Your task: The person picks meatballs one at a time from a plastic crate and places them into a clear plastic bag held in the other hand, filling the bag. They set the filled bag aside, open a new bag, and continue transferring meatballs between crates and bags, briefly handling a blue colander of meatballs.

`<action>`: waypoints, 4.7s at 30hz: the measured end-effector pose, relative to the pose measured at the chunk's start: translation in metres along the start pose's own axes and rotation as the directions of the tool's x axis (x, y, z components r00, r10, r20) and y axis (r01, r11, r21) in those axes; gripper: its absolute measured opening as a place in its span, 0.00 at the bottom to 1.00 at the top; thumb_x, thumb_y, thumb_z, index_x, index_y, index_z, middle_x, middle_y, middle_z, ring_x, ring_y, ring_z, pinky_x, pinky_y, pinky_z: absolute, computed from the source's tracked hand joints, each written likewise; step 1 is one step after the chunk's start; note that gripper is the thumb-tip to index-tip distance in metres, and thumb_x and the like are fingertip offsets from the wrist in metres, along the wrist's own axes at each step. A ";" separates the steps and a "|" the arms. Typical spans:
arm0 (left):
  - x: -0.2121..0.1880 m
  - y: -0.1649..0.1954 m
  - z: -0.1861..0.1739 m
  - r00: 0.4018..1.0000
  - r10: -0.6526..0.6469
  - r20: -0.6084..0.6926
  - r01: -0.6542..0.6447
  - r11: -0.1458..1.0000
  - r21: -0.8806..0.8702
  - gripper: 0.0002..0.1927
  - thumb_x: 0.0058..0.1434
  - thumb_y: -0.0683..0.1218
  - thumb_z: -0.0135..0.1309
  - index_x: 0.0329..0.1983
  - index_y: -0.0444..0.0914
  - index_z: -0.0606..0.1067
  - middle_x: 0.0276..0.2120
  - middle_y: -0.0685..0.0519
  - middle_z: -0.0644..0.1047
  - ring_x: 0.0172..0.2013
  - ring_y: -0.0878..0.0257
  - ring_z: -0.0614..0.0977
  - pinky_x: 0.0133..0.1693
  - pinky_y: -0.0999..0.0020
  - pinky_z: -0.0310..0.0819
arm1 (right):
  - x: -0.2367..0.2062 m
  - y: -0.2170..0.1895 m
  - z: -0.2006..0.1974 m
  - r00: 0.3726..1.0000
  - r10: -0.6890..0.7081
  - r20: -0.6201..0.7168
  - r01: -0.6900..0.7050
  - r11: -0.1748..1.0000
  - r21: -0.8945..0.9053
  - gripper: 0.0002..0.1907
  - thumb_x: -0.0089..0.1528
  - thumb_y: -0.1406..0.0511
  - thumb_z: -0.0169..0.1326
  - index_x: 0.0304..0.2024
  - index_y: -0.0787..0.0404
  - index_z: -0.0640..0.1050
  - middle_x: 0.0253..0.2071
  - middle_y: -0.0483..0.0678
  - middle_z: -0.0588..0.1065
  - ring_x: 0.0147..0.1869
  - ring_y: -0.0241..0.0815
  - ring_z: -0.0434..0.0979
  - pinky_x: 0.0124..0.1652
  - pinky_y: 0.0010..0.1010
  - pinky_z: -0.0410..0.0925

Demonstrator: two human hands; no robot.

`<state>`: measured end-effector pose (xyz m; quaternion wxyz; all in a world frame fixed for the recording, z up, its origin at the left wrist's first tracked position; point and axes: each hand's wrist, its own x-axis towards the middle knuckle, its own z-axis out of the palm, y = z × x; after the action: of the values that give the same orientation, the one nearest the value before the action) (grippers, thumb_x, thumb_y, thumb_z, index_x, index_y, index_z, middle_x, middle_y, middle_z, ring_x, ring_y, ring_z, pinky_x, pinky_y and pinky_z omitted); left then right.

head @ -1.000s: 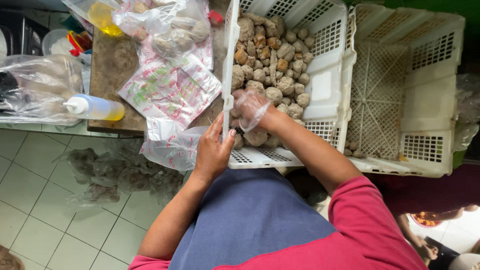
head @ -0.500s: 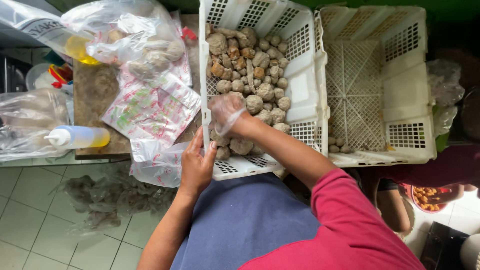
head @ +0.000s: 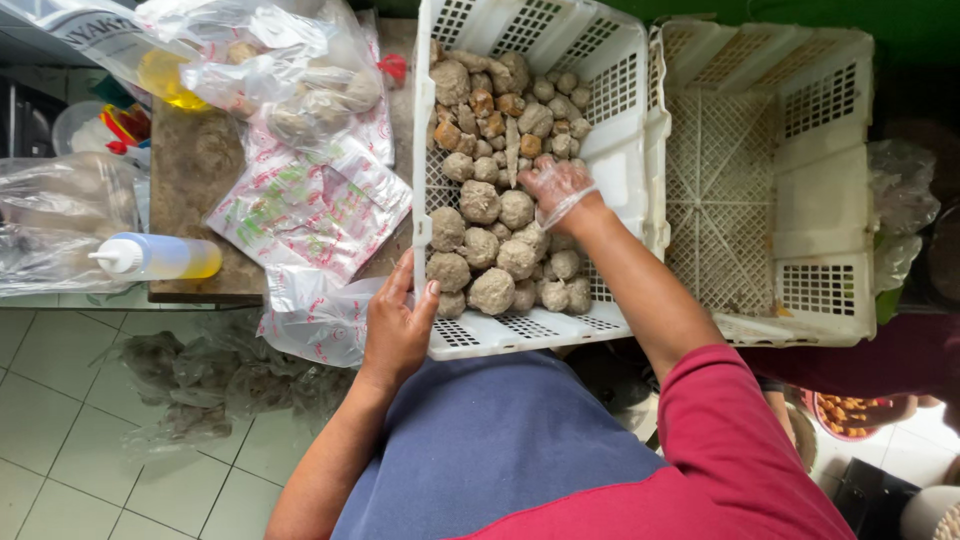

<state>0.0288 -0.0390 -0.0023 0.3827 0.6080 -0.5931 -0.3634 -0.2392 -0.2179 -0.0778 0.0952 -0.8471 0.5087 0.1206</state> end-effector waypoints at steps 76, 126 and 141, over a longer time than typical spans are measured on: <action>-0.104 -0.069 -0.052 0.956 -0.265 0.125 0.283 0.948 -0.148 0.07 0.69 0.44 0.51 0.43 0.36 0.77 0.23 0.61 0.68 0.25 0.74 0.64 0.25 0.73 0.57 | -0.050 -0.010 0.034 0.912 0.301 0.277 -0.374 0.889 0.263 0.28 0.55 0.64 0.54 0.56 0.68 0.68 0.54 0.67 0.76 0.60 0.63 0.76 0.58 0.45 0.69; -0.111 -0.058 -0.117 0.994 0.102 -0.030 -0.106 0.965 -0.238 0.13 0.69 0.39 0.49 0.54 0.32 0.77 0.42 0.48 0.79 0.42 0.62 0.79 0.48 0.69 0.72 | -0.191 -0.217 -0.029 0.894 0.013 -0.447 0.443 0.107 0.890 0.08 0.70 0.67 0.59 0.48 0.65 0.77 0.45 0.49 0.76 0.47 0.38 0.76 0.51 0.31 0.71; -0.158 -0.009 -0.081 0.345 0.625 0.700 -0.114 0.768 -0.630 0.22 0.70 0.39 0.48 0.67 0.32 0.68 0.46 0.42 0.75 0.48 0.50 0.76 0.54 0.61 0.69 | -0.176 -0.266 0.132 0.994 0.009 -0.108 0.061 -0.866 0.496 0.29 0.73 0.58 0.52 0.72 0.67 0.66 0.68 0.55 0.71 0.62 0.49 0.73 0.53 0.35 0.68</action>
<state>0.1004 0.1219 0.0236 0.2252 0.0523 -0.7180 -0.6565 -0.0979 0.0909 -0.1400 0.8386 -0.1551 0.2060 -0.4798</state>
